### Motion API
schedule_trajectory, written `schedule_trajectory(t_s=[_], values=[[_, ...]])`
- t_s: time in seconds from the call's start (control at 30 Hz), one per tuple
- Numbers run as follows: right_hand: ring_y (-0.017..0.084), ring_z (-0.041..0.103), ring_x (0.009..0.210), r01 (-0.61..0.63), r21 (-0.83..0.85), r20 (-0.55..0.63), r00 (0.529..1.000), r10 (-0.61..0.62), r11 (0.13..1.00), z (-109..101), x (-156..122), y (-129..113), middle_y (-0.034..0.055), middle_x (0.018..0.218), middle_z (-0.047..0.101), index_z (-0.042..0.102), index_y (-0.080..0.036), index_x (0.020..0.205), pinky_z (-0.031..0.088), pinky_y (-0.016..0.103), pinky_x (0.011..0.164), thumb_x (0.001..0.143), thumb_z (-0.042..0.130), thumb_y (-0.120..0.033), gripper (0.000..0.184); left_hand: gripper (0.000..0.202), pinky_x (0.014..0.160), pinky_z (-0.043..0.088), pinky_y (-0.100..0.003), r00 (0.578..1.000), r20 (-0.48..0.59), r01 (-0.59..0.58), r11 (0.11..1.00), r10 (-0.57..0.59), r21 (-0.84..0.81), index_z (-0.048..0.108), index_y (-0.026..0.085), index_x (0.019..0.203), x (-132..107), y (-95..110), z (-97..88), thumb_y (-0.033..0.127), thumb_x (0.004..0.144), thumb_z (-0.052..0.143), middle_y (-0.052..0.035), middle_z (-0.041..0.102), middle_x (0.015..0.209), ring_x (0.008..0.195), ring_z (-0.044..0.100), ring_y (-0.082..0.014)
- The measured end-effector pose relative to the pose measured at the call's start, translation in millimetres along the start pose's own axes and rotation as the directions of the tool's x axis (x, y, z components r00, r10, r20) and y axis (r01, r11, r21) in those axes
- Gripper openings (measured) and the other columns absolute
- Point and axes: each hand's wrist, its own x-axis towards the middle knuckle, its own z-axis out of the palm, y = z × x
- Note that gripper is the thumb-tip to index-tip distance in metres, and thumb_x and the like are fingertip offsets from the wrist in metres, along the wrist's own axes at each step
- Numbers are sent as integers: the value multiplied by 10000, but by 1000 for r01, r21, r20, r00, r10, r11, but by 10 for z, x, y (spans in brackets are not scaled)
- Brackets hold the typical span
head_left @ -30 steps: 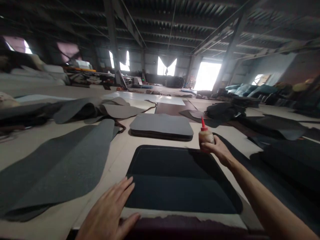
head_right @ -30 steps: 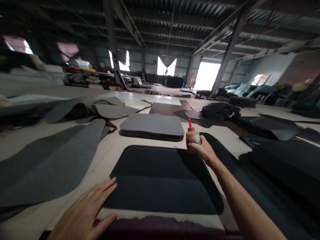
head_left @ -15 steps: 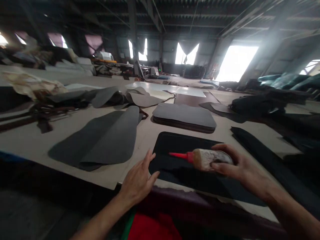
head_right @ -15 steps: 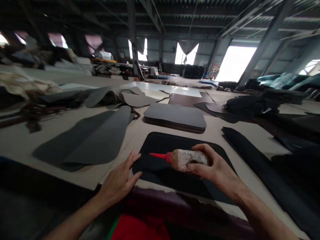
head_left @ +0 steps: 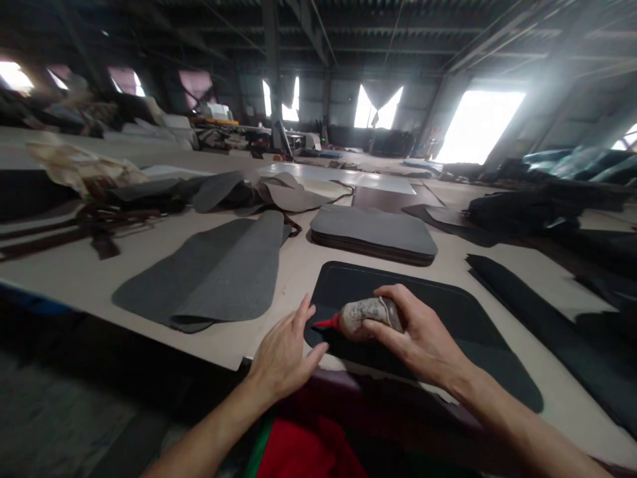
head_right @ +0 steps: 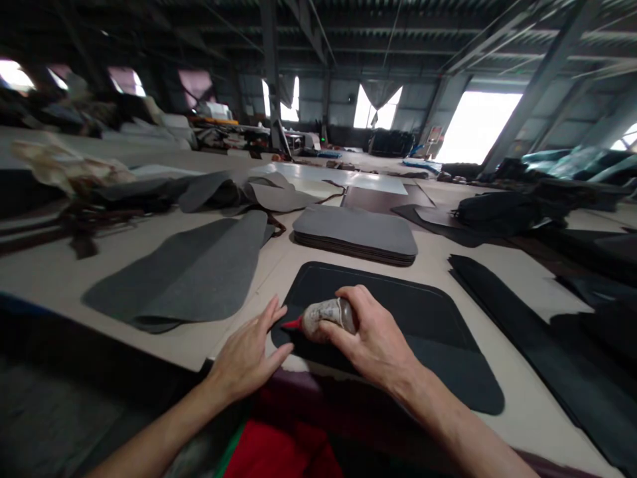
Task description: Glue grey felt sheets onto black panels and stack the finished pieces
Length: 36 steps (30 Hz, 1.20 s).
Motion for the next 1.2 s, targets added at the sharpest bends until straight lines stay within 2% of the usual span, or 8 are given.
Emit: schedule_trajectory(t_s=[0.07,0.2,0.27,0.57,0.77,0.87,1.0,1.2], values=[[176,559,855,54,-31,23,998,-53,998,22,36,-19,23,1005,577,553,-223,1122,447,310,761,871,632,-426,333,853,1136,400,-448,999,-21,-25,1000,25,9,120,161,1569,5,-5,3,328,888,605,-121,515,1467,1336,498,-259],[171,543,860,114,-80,91,990,-106,990,-26,100,-58,16,998,558,543,-220,1107,424,313,761,887,631,-369,280,622,1149,403,-451,996,-30,-83,993,86,80,438,143,1454,24,-9,10,333,885,602,-123,500,1481,1352,489,-262],[171,536,875,139,-108,104,986,-128,984,-73,125,-80,12,1003,555,538,-221,1104,412,314,762,870,651,-323,278,545,1150,405,-465,996,-28,-87,990,91,114,527,130,1382,32,-7,16,348,888,601,-121,527,1457,1349,494,-267],[160,508,877,262,-98,145,958,-247,960,-95,206,-186,10,989,541,555,-197,1066,387,299,756,859,669,-259,244,634,1132,431,-462,998,-32,-52,987,57,150,479,96,1427,29,-10,48,376,877,622,-151,525,1451,1325,520,-270],[134,505,823,254,-142,180,957,-228,957,-219,253,-193,-19,958,549,565,-210,1017,363,273,717,810,714,-233,256,635,1119,446,-467,996,-45,-70,983,79,167,499,84,1410,28,-7,41,363,858,638,-160,543,1431,1315,530,-287],[134,513,824,240,-144,177,961,-213,960,-219,269,-211,-21,963,553,567,-217,1019,360,272,713,812,713,-272,258,622,1111,455,-470,995,-54,-78,980,89,181,513,90,1401,28,-9,40,365,857,637,-161,551,1422,1304,540,-291],[143,516,839,280,-162,211,947,-244,946,-218,289,-256,-5,1000,560,559,-209,1064,364,281,732,834,667,-272,262,613,1108,459,-470,992,-66,-92,976,107,199,512,99,1403,35,-26,50,372,867,629,-151,557,1418,1297,548,-286],[157,516,838,226,-280,257,954,-154,933,-521,213,-138,-13,980,577,547,-233,1045,344,295,715,827,635,-270,238,606,1085,486,-452,985,-87,-127,965,150,231,527,79,1385,47,-36,52,395,877,621,-156,571,1401,1263,578,-285]])
